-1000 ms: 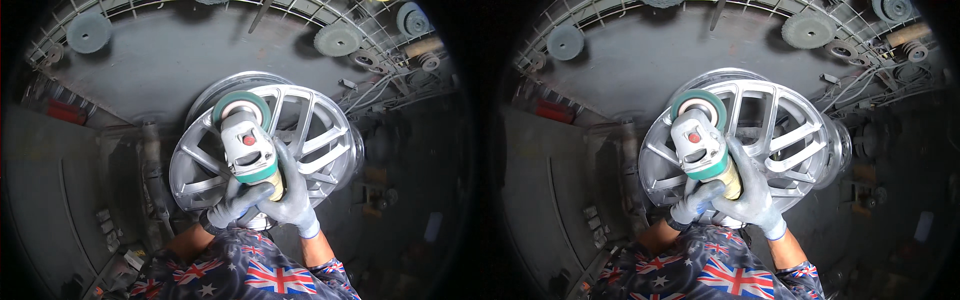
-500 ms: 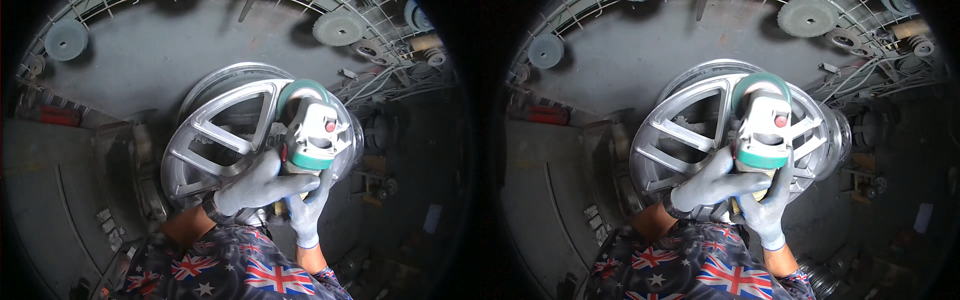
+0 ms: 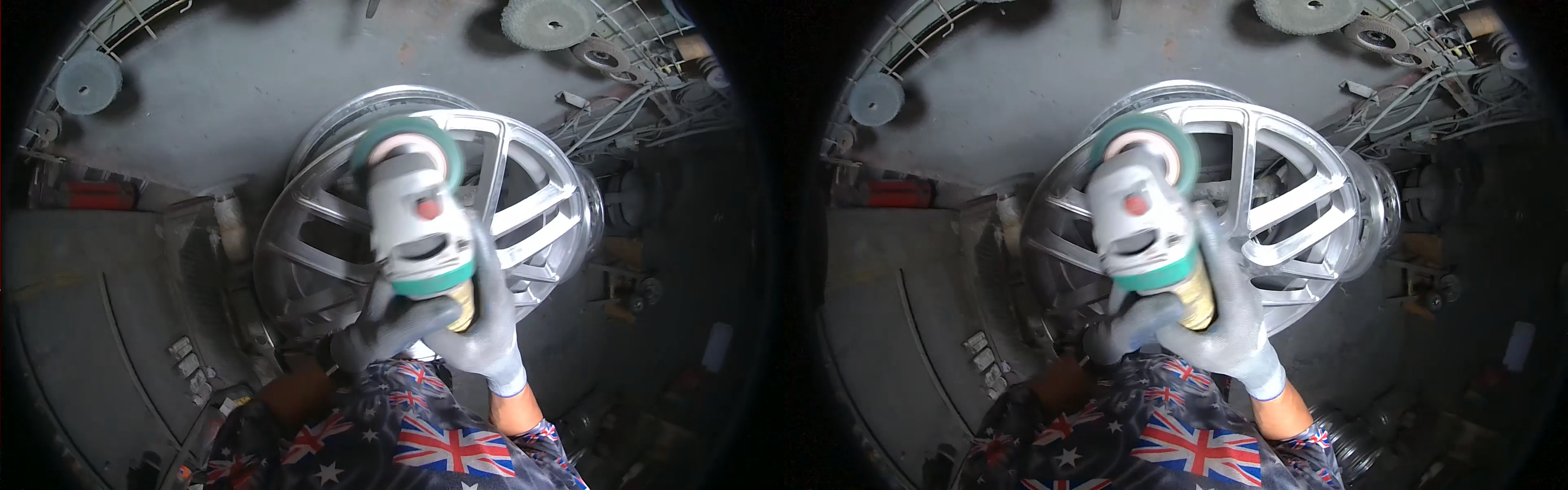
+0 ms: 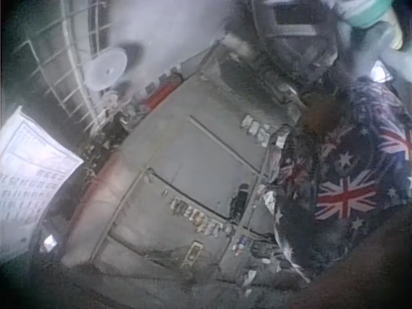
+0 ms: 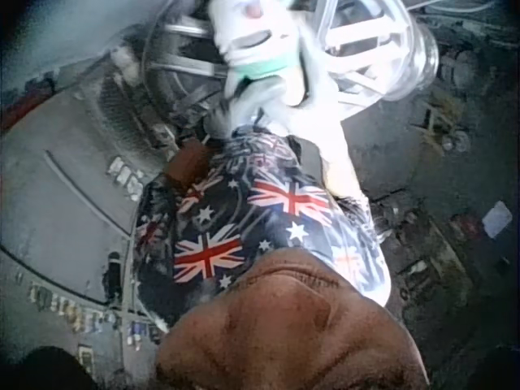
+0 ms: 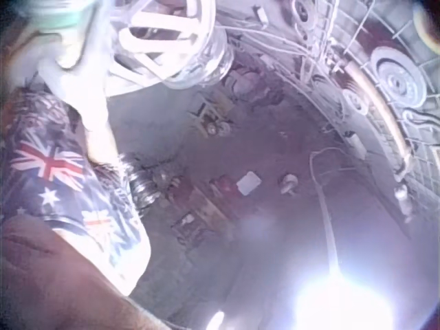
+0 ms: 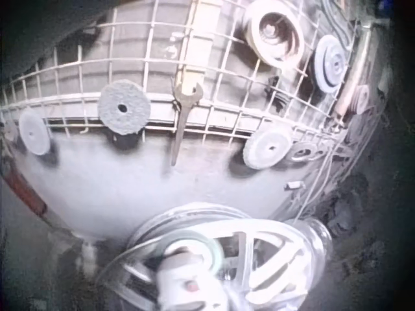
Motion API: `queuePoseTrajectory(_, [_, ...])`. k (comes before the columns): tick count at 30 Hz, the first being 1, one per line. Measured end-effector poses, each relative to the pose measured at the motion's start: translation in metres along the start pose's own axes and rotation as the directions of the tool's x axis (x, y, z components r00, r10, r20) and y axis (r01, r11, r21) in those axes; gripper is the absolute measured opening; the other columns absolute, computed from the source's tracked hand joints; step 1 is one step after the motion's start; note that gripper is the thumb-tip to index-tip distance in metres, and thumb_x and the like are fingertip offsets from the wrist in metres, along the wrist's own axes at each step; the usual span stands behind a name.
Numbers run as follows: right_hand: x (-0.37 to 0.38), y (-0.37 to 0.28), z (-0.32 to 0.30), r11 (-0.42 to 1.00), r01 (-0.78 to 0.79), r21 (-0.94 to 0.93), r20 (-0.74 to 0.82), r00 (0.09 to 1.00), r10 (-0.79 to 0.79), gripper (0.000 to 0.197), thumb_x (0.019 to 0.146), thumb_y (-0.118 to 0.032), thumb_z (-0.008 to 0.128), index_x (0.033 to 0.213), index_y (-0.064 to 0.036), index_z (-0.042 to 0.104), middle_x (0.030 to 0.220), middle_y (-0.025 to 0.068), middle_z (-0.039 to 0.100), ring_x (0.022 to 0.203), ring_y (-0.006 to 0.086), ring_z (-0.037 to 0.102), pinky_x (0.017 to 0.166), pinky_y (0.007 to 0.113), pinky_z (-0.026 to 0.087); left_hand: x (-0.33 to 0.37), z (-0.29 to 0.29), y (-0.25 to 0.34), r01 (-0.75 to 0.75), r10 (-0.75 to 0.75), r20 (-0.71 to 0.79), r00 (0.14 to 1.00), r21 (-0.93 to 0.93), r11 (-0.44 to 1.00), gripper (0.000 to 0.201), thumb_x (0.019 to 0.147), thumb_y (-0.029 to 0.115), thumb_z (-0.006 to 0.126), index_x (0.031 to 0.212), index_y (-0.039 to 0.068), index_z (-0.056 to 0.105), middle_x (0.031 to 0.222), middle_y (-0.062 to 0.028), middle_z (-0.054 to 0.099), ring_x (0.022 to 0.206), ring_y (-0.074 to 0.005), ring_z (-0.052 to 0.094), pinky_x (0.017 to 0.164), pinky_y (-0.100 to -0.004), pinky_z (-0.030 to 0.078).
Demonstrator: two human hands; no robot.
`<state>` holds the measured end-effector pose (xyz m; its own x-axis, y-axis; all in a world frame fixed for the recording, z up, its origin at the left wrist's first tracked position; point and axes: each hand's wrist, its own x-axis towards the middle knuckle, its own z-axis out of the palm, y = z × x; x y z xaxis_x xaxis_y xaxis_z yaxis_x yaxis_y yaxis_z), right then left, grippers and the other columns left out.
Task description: The person uses a handheld angle grinder with a polishing pad to smooth and shine the surface of a silver alloy car wheel. They systematically move the tool across the spokes and rim, then rotate the wheel to access different sections. The person also wipes the wheel with a cloth to remove residue and inspect the finish.
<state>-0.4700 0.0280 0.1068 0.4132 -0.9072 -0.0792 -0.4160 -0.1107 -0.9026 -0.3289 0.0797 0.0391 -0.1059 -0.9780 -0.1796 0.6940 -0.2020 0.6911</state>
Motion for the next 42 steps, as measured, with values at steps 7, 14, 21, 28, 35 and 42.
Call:
queuePoseTrajectory(7, [-0.018,0.005,0.006,0.996,-0.064,0.054,-0.243,0.967,0.076,0.102,0.079,-0.008,0.075,0.16,0.0051,0.015,0.149,0.0237,0.046,0.134,0.0283,0.051,0.112,0.04,0.041,0.046,0.01,0.024,0.058,-0.104,0.2,0.974,0.225,0.973,0.053,0.091,0.026,0.078,0.131,0.0,0.058,0.124,-0.0148,0.065,0.111,-0.0221,0.065,0.096,-0.0356,0.051])
queuePoseTrajectory(14, [0.004,-0.01,0.007,0.998,0.06,-0.031,0.097,0.994,-0.057,0.101,0.073,-0.012,0.081,0.157,0.0055,0.029,0.146,0.0275,0.052,0.136,0.0357,0.054,0.113,0.042,0.039,-0.019,-0.01,0.01,0.139,-0.144,-0.055,0.988,-0.087,0.986,0.059,0.09,0.015,0.075,0.141,0.001,0.05,0.134,-0.0121,0.059,0.123,-0.0193,0.059,0.106,-0.0378,0.047])
queuePoseTrajectory(21, [-0.006,0.001,0.004,0.999,0.015,0.04,-0.073,0.997,-0.012,0.098,0.076,-0.007,0.076,0.159,0.0042,0.025,0.144,0.0255,0.055,0.134,0.0313,0.056,0.112,0.04,0.042,0.007,0.009,0.016,0.123,-0.124,-0.022,0.992,-0.034,0.992,0.054,0.091,0.015,0.075,0.139,0.001,0.053,0.138,-0.0134,0.057,0.124,-0.0196,0.058,0.106,-0.0381,0.048])
queuePoseTrajectory(28, [-0.018,0.008,0.003,0.999,0.014,0.028,-0.171,0.985,-0.009,0.101,0.079,-0.002,0.073,0.161,0.0037,0.014,0.152,0.0237,0.043,0.135,0.0289,0.05,0.111,0.04,0.042,0.036,0.011,0.035,0.109,-0.176,0.248,0.953,0.262,0.959,0.056,0.098,0.011,0.066,0.149,-0.001,0.043,0.14,-0.0116,0.056,0.126,-0.0169,0.056,0.108,-0.0341,0.045])
queuePoseTrajectory(35, [0.007,-0.002,0.003,0.989,0.134,-0.062,0.134,0.983,-0.124,0.099,0.074,-0.012,0.078,0.157,0.0055,0.028,0.145,0.0283,0.054,0.137,0.0383,0.054,0.113,0.042,0.041,-0.023,-0.013,-0.005,0.142,-0.155,-0.11,0.982,-0.123,0.982,0.054,0.092,0.013,0.072,0.141,0.002,0.051,0.133,-0.0114,0.06,0.121,-0.0184,0.06,0.105,-0.0374,0.048])
queuePoseTrajectory(42, [-0.008,0.007,-0.001,0.999,0.046,-0.014,-0.156,0.987,-0.048,0.095,0.08,-0.007,0.075,0.158,0.0061,0.022,0.14,0.024,0.055,0.126,0.0269,0.058,0.107,0.038,0.046,0.028,0.015,0.029,0.056,-0.088,0.134,0.987,0.228,0.972,0.057,0.098,0.011,0.066,0.148,0.0,0.043,0.14,-0.0121,0.056,0.128,-0.0167,0.055,0.109,-0.0352,0.043])
